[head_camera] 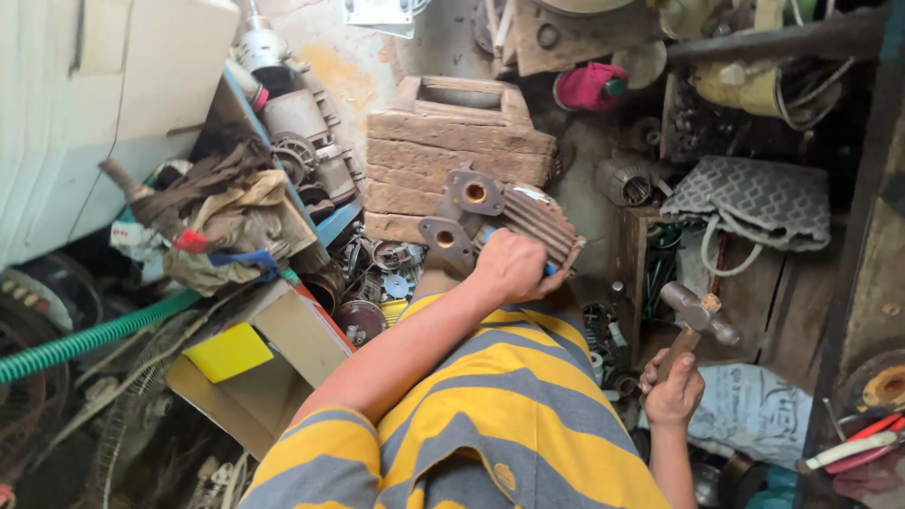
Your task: The person removes a retaining clip from a motor housing using pliers, then uses a hammer to tap the housing onto a motor shaft. The person then uses a wrench to tighten a bolt on the motor assembly.
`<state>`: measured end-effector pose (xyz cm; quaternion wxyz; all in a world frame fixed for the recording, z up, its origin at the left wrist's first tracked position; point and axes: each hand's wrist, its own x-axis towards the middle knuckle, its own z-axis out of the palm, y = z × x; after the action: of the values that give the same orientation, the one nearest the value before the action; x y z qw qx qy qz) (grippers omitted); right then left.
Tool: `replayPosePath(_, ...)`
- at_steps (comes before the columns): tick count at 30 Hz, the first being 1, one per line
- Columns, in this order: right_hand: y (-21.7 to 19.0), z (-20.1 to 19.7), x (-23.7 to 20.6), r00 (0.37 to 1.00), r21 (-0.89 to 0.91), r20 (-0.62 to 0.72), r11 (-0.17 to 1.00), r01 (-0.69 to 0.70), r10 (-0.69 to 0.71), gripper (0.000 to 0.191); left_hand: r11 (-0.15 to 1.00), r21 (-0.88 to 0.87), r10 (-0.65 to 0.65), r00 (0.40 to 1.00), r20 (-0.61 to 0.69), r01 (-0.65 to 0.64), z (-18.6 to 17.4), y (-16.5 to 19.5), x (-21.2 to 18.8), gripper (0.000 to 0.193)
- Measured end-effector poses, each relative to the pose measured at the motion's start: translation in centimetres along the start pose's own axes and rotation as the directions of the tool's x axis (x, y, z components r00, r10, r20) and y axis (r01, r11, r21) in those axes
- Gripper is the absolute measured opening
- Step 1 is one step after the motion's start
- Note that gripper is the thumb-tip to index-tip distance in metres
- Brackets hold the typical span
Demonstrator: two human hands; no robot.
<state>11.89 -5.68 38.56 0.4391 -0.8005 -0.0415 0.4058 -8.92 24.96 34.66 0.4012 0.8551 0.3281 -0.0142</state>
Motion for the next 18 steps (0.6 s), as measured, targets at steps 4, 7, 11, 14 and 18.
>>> replayPosePath(4, 1.4, -1.9, 1.1, 0.997, 0.053, -0.051, 0.997, -0.048, 0.051, 0.065, 0.998, 0.016, -0.058, 0.985, 0.162, 0.056, -0.3, 0.4, 0.8, 0.057)
replayPosePath(7, 2.0, -2.4, 2.5, 0.997, 0.067, -0.061, 0.996, -0.052, 0.056, 0.064, 0.998, 0.012, -0.069, 0.97, 0.234, 0.068, -1.5, 0.6, 1.3, 0.057)
replayPosePath(11, 1.4, -2.2, 4.6, 0.997, 0.22, -0.081, 0.975, -0.001, 0.02, 0.055, 0.996, 0.032, -0.088, 0.916, 0.391, 0.082, -4.0, 1.0, 1.5, 0.056)
replayPosePath(14, -0.3, -2.2, 6.2, 0.983, 0.205, -0.12, 0.965, 0.162, -0.14, 0.046, 0.993, 0.011, -0.113, 0.888, 0.446, 0.12, -6.2, 1.4, 1.2, 0.05)
replayPosePath(18, -4.3, -3.1, 8.9, 0.895, -0.134, -0.223, 0.921, 0.365, -0.387, 0.036, 0.959, 0.052, -0.272, 0.847, 0.457, 0.28, -8.5, 1.7, 0.5, 0.045)
